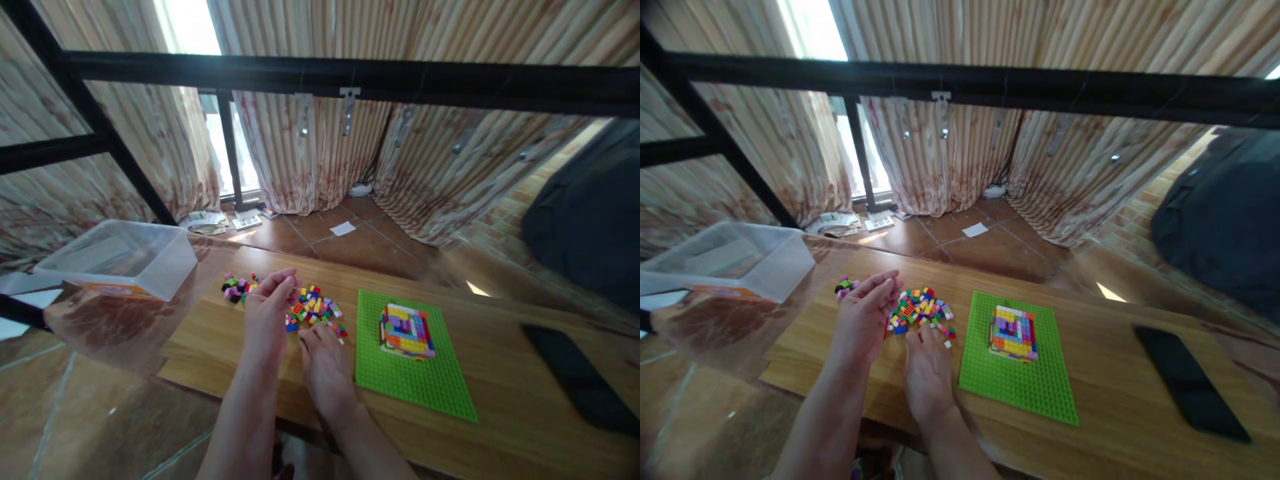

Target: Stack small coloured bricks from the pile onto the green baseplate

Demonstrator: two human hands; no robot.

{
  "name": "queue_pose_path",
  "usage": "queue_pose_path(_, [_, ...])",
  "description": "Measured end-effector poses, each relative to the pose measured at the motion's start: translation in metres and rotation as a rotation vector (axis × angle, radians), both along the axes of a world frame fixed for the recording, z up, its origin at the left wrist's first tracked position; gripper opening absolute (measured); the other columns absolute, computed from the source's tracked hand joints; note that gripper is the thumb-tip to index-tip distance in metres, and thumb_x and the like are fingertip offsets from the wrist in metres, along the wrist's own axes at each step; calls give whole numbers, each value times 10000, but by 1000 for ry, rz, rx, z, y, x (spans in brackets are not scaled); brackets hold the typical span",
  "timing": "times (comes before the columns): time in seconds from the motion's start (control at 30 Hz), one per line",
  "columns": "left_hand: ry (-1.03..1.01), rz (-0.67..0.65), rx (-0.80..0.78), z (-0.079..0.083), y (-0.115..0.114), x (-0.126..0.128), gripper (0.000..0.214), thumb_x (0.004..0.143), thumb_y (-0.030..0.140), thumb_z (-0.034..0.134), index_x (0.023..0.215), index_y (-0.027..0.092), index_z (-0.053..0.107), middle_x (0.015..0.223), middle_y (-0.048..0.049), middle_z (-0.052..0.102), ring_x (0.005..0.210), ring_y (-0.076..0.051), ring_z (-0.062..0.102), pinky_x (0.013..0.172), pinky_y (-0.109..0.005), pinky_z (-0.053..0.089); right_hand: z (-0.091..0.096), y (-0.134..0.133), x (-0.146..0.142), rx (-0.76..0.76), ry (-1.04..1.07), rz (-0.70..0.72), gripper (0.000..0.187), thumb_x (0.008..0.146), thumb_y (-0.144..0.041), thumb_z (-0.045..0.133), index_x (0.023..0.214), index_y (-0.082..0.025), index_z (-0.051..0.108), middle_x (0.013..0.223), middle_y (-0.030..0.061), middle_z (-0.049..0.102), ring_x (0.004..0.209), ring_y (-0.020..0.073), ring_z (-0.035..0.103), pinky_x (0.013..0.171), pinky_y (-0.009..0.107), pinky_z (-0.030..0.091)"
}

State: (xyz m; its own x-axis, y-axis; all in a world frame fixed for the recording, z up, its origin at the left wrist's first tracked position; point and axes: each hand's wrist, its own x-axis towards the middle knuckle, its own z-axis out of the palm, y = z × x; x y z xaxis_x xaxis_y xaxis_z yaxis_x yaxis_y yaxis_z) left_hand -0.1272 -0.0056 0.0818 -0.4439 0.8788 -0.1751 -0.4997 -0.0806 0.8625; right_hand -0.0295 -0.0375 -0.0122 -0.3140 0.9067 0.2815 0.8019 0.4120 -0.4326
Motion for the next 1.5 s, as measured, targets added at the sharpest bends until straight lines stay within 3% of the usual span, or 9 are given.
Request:
queue_pose_path(0.17, [17,-57,-48,3,1,1,350,526,256,836,826,114,726,702,-18,694,616,-73,579,584,-170,429,3,5,0,-15,72,2,154,869,-107,579,818,-211,681,833,42,656,812,195,587,736,305,466])
queue_pose_path(0.37, [-11,-78,-81,-2,0,20,324,569,281,829,833,128,720,769,-25,709,689,-95,619,654,-188,479,47,8,26,6,622,-98,188,898,-143,508,950,-220,671,931,37,674,848,159,615,742,270,490])
queue_pose_path(0.47, [-189,-256,-176,-2,-4,42,241,698,334,744,817,127,709,827,-72,721,767,-150,660,688,-239,520,59,8,38,17,764,-157,159,890,-188,524,953,-214,667,912,37,683,813,155,629,717,265,505])
queue_pose_path(0.53, [-336,-369,-247,-1,-6,56,214,797,327,649,828,125,711,852,-91,722,782,-171,669,694,-265,538,61,9,42,21,761,-157,178,885,-184,515,962,-217,672,938,43,696,870,167,642,778,287,513])
queue_pose_path(0.63, [-462,-376,-304,-2,-4,69,238,879,259,537,786,122,707,852,-92,715,772,-151,664,713,-241,541,61,9,45,35,727,-144,210,890,-158,494,962,-224,679,964,43,706,937,173,643,863,314,505])
queue_pose_path(0.8, [-530,-387,-340,-7,2,78,208,869,164,521,793,120,710,800,-63,689,694,-100,627,641,-180,515,65,11,59,88,729,-143,181,876,-150,530,920,-227,688,992,52,690,954,164,637,854,303,517])
queue_pose_path(1.0, [-321,-369,-303,-11,0,91,96,742,157,661,812,110,706,767,-30,660,594,-56,540,538,-159,433,62,21,112,66,845,-350,159,854,-293,585,908,-205,707,906,55,710,833,178,666,749,322,545])
queue_pose_path(1.17, [-196,-451,-263,-17,-2,100,284,640,248,761,884,115,706,727,4,634,501,-21,424,460,-156,314,53,32,164,-93,1011,-493,268,758,-374,676,933,-172,702,831,63,733,718,191,679,649,328,565])
queue_pose_path(1.5, [-18,-469,-279,-23,-2,117,262,605,230,736,843,124,705,598,22,606,401,-10,283,414,-183,159,46,35,175,-109,618,-441,211,806,-336,574,880,-199,716,821,53,723,714,196,653,673,333,516])
